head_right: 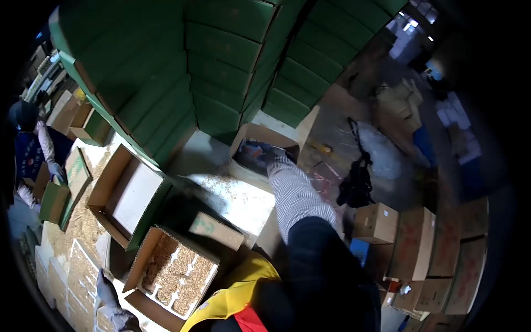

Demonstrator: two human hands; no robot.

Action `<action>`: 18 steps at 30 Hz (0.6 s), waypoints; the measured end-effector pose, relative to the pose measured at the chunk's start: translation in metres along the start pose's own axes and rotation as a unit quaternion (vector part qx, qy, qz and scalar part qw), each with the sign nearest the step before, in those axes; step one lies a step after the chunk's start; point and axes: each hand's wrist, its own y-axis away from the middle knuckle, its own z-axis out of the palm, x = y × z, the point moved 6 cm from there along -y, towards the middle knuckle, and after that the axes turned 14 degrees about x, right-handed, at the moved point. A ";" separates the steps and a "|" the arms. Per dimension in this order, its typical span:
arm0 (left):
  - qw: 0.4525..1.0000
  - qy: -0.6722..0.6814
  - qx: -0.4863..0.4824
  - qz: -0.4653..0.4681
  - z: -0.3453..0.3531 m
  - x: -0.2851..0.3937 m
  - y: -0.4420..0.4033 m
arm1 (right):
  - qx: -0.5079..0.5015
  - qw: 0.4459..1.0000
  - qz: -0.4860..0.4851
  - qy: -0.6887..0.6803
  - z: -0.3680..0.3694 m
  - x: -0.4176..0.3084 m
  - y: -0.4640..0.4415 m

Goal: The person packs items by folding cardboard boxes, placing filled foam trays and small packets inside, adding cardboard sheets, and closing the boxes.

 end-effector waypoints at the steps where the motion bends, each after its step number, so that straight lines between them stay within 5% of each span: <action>1: 0.995 0.074 -0.008 -0.074 -0.027 0.001 0.010 | 0.038 0.997 0.028 -0.056 0.017 0.004 -0.006; 4: 0.908 0.319 0.029 -0.270 -0.070 -0.042 0.061 | 0.058 0.988 0.009 -0.144 0.004 0.008 -0.008; 5: 0.936 0.252 0.023 -0.245 -0.071 -0.054 0.070 | 0.071 0.988 0.004 -0.138 0.010 0.023 -0.021; 7: 0.974 0.110 0.016 -0.200 -0.057 -0.086 0.096 | 0.181 0.915 0.157 -0.325 -0.030 0.040 0.005; 8: 0.981 0.029 0.019 -0.189 -0.054 -0.107 0.118 | 0.221 0.883 0.135 -0.391 -0.167 -0.012 0.068; 9: 0.986 0.038 0.069 -0.148 -0.059 -0.104 0.135 | 0.232 0.736 0.057 -0.634 -0.228 -0.059 0.110; 11: 0.983 0.045 0.165 -0.062 -0.077 -0.087 0.169 | 0.320 0.651 -0.353 -0.591 -0.338 -0.160 0.221; 12: 0.897 0.328 0.128 -0.266 -0.075 -0.042 0.141 | 0.246 0.588 -0.489 -0.596 -0.335 -0.207 0.274; 13: 0.674 0.548 0.187 -0.458 -0.074 0.007 0.121 | 0.134 0.517 -0.607 -0.588 -0.327 -0.252 0.328; 14: 0.704 0.539 0.157 -0.434 -0.057 0.007 0.108 | 0.107 0.615 -0.676 -0.390 -0.276 -0.292 0.374; 16: 0.779 0.509 0.149 -0.335 -0.112 0.091 0.068 | -0.036 0.667 -0.717 -0.197 -0.196 -0.310 0.387; 17: 0.910 0.335 0.211 -0.127 -0.169 0.143 0.056 | -0.055 0.649 -0.612 -0.448 -0.256 -0.289 0.368; 18: 0.965 0.210 0.158 0.013 -0.198 0.190 0.059 | -0.001 0.651 -0.545 -0.529 -0.291 -0.275 0.345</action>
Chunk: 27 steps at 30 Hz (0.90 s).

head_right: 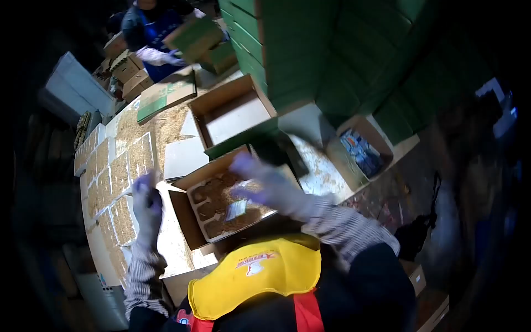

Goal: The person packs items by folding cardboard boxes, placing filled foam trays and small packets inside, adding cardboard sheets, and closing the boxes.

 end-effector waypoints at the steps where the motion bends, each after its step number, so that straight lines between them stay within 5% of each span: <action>1: 0.982 -0.086 -0.058 0.158 -0.008 0.054 0.000 | 0.114 0.906 0.203 -0.354 -0.025 0.014 -0.001; 2: 0.952 -0.098 -0.202 0.208 0.001 0.078 0.020 | 0.134 0.950 0.242 -0.141 -0.075 -0.009 -0.021; 5: 0.882 -0.081 -0.411 0.215 0.066 0.052 0.095 | -0.094 0.996 0.009 0.006 -0.006 -0.035 -0.036; 7: 0.820 -0.022 -0.541 0.184 0.096 0.036 0.109 | -0.345 0.916 -0.032 0.202 0.087 0.001 0.014; 8: 0.783 0.019 -0.619 0.050 0.097 0.028 0.111 | -0.450 0.841 -0.026 0.300 0.119 0.032 0.041; 9: 0.737 0.041 -0.669 -0.091 0.097 0.021 0.113 | -0.448 0.837 0.013 0.314 0.124 0.045 0.056; 10: 0.730 0.082 -0.671 -0.101 0.088 0.017 0.106 | -0.558 0.784 0.081 0.260 0.117 0.025 0.045; 11: 0.750 0.099 -0.647 -0.099 0.076 0.012 0.092 | -0.521 0.808 0.077 0.264 0.114 0.032 0.043; 13: 0.877 -0.048 -0.479 0.018 0.096 -0.002 0.081 | -0.452 0.838 0.029 0.303 0.109 0.035 0.034; 14: 0.903 -0.109 -0.414 0.035 0.123 -0.012 0.101 | -0.419 0.847 -0.001 0.328 0.117 0.023 0.040; 16: 0.891 -0.137 -0.430 0.050 0.144 -0.015 0.108 | -0.437 0.838 -0.003 0.328 0.143 0.051 0.051; 18: 0.920 0.125 -0.365 -0.066 0.080 0.016 0.070 | -0.479 0.863 0.153 0.051 0.076 0.016 0.014; 19: 0.937 0.183 -0.253 -0.157 0.045 0.002 0.064 | -0.351 0.919 0.174 -0.035 0.040 0.032 0.009; 20: 0.933 0.236 -0.129 -0.238 0.013 -0.023 0.059 | -0.243 0.932 0.247 -0.104 0.007 0.057 0.005; 22: 0.844 0.247 -0.085 -0.468 -0.004 -0.078 0.088 | -0.030 0.881 0.410 -0.236 -0.043 0.104 0.018; 23: 0.699 0.298 -0.207 -0.617 0.029 -0.094 0.124 | -0.127 0.847 0.467 -0.221 -0.004 0.166 0.062; 24: 0.664 0.298 -0.306 -0.614 0.064 -0.104 0.148 | -0.232 0.806 0.509 -0.195 0.032 0.224 0.107; 26: 0.702 0.281 -0.345 -0.556 0.112 -0.092 0.165 | -0.092 0.915 0.374 -0.123 0.072 0.169 0.116; 27: 0.718 0.274 -0.330 -0.548 0.123 -0.087 0.167 | -0.103 0.892 0.411 -0.160 0.071 0.157 0.108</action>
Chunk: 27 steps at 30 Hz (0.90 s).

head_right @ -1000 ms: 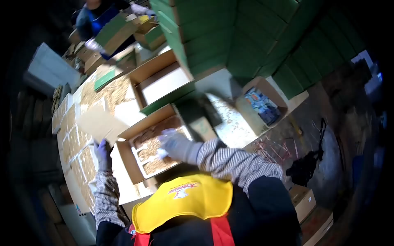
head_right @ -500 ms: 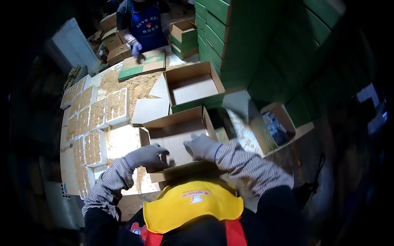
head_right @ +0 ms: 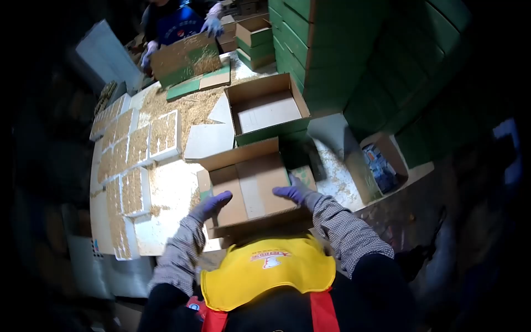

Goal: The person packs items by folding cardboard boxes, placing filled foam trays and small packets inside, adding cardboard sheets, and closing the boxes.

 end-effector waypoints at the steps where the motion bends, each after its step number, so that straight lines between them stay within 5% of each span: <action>1: 1.000 0.009 0.024 0.007 0.005 -0.004 -0.002 | -0.014 0.998 0.043 -0.039 0.000 -0.004 0.004; 5: 0.969 0.223 0.099 -0.027 -0.006 -0.035 0.012 | 0.033 0.990 0.043 0.130 -0.016 0.001 0.006; 7: 0.960 0.242 0.130 0.042 -0.020 -0.008 0.070 | -0.016 0.982 0.034 -0.183 -0.029 -0.044 0.009; 8: 0.952 0.202 0.225 0.044 -0.035 0.010 0.100 | -0.054 0.943 0.023 -0.328 -0.036 -0.076 0.007; 10: 0.920 0.327 0.198 0.082 -0.104 -0.028 0.093 | 0.151 0.917 -0.146 -0.338 -0.100 -0.097 -0.038; 12: 0.875 0.462 0.145 -0.008 -0.121 0.007 0.095 | 0.240 0.902 -0.355 -0.040 -0.143 -0.072 -0.104; 14: 0.894 0.433 0.086 0.080 -0.116 0.088 0.071 | 0.100 0.934 -0.318 0.130 -0.128 -0.003 -0.186; 16: 0.896 0.414 0.102 0.126 -0.123 0.129 0.035 | 0.032 0.982 -0.185 -0.027 -0.114 -0.016 -0.179; 19: 0.916 0.341 0.143 0.157 -0.086 0.197 -0.021 | -0.014 0.986 -0.160 0.038 -0.116 -0.039 -0.171; 23: 0.961 0.162 0.078 0.209 -0.006 0.230 -0.108 | 0.069 0.978 -0.182 0.076 -0.116 -0.037 -0.163; 26: 0.942 0.268 0.118 0.164 0.026 0.185 -0.200 | 0.114 0.970 -0.189 0.104 -0.117 -0.034 -0.154; 27: 0.953 0.248 0.057 0.165 0.026 0.185 -0.207 | 0.116 0.969 -0.184 0.114 -0.120 -0.033 -0.149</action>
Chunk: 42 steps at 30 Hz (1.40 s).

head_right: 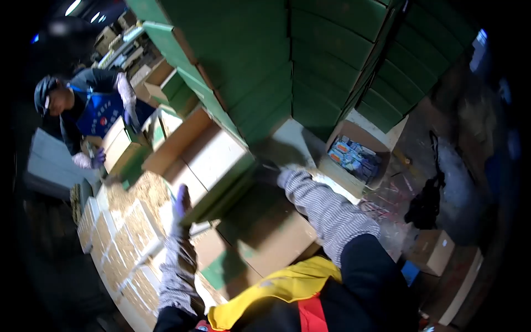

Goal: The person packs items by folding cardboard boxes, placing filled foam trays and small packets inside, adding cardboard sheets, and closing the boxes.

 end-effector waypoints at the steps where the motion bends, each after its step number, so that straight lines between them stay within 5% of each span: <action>1: 0.998 -0.013 -0.063 -0.013 0.000 -0.002 -0.004 | -0.003 1.000 0.003 0.011 -0.002 -0.001 0.005; 4: 0.982 -0.136 0.001 -0.131 -0.050 0.041 0.122 | -0.061 0.993 0.092 0.036 -0.016 -0.020 0.046; 5: 0.944 -0.322 -0.072 0.014 -0.087 0.025 0.141 | -0.110 0.981 0.131 0.096 -0.016 -0.026 0.070; 6: 0.868 -0.484 -0.107 0.029 -0.092 0.007 0.190 | -0.224 0.916 0.150 0.296 -0.011 0.017 0.107; 8: 0.607 -0.773 -0.182 0.039 -0.099 -0.032 0.290 | -0.286 0.861 -0.074 0.415 0.019 -0.018 0.197; 10: 0.611 -0.754 -0.121 0.210 -0.126 -0.088 0.310 | -0.242 0.864 -0.123 0.423 0.038 -0.026 0.234; 12: 0.620 -0.728 -0.137 0.258 -0.145 -0.096 0.309 | -0.188 0.867 -0.134 0.441 0.033 -0.007 0.234; 13: 0.635 -0.721 -0.162 0.225 -0.135 -0.078 0.306 | -0.210 0.903 -0.105 0.360 0.021 -0.018 0.234; 16: 0.642 -0.706 -0.242 0.174 -0.110 0.007 0.323 | -0.207 0.838 -0.209 0.460 0.003 -0.095 0.206; 17: 0.708 -0.649 -0.261 0.100 -0.106 0.036 0.326 | -0.242 0.802 -0.204 0.507 -0.008 -0.147 0.196; 18: 0.761 -0.586 -0.276 0.019 -0.106 0.057 0.324 | -0.182 0.830 -0.199 0.489 -0.007 -0.148 0.187; 20: 0.879 -0.436 -0.116 -0.152 -0.140 0.068 0.299 | -0.013 0.853 -0.314 0.416 -0.028 -0.216 0.184; 21: 0.884 -0.454 -0.089 -0.061 -0.137 0.064 0.288 | 0.052 0.852 -0.359 0.376 -0.031 -0.216 0.187; 23: 0.768 -0.590 -0.162 0.189 -0.141 0.034 0.294 | 0.182 0.823 -0.449 0.298 -0.028 -0.197 0.194; 25: 0.720 -0.612 -0.255 0.205 -0.110 0.024 0.313 | 0.206 0.824 -0.421 0.318 -0.031 -0.190 0.195; 27: 0.763 -0.584 -0.270 0.062 -0.081 0.055 0.343 | 0.209 0.833 -0.359 0.365 -0.048 -0.203 0.189; 29: 0.772 -0.609 -0.171 0.065 -0.073 0.063 0.322 | 0.192 0.843 -0.322 0.386 -0.054 -0.208 0.162; 30: 0.636 -0.742 -0.166 0.129 -0.071 0.064 0.307 | 0.221 0.814 -0.378 0.382 -0.046 -0.218 0.154; 31: 0.699 -0.663 -0.228 0.139 -0.060 0.064 0.300 | 0.206 0.823 -0.359 0.388 -0.034 -0.218 0.141; 33: 0.896 -0.387 -0.177 -0.124 -0.028 0.095 0.323 | 0.199 0.824 -0.328 0.418 -0.014 -0.222 0.114; 34: 0.825 -0.498 -0.234 0.129 -0.049 0.106 0.311 | 0.195 0.819 -0.316 0.438 -0.002 -0.226 0.111; 35: 0.798 -0.543 -0.227 0.126 -0.043 0.111 0.328 | 0.253 0.801 -0.348 0.417 0.002 -0.233 0.116; 39: 0.774 -0.566 -0.221 0.176 -0.056 0.126 0.305 | 0.091 0.867 -0.396 0.290 -0.010 -0.220 0.147; 40: 0.695 -0.633 -0.230 0.252 -0.061 0.126 0.285 | 0.086 0.884 -0.382 0.255 -0.010 -0.206 0.153; 41: 0.856 -0.469 -0.207 0.063 -0.085 0.114 0.261 | 0.101 0.908 -0.354 0.197 -0.010 -0.200 0.152; 42: 0.808 -0.553 -0.189 0.077 -0.074 0.128 0.254 | 0.136 0.922 -0.320 0.173 -0.011 -0.208 0.147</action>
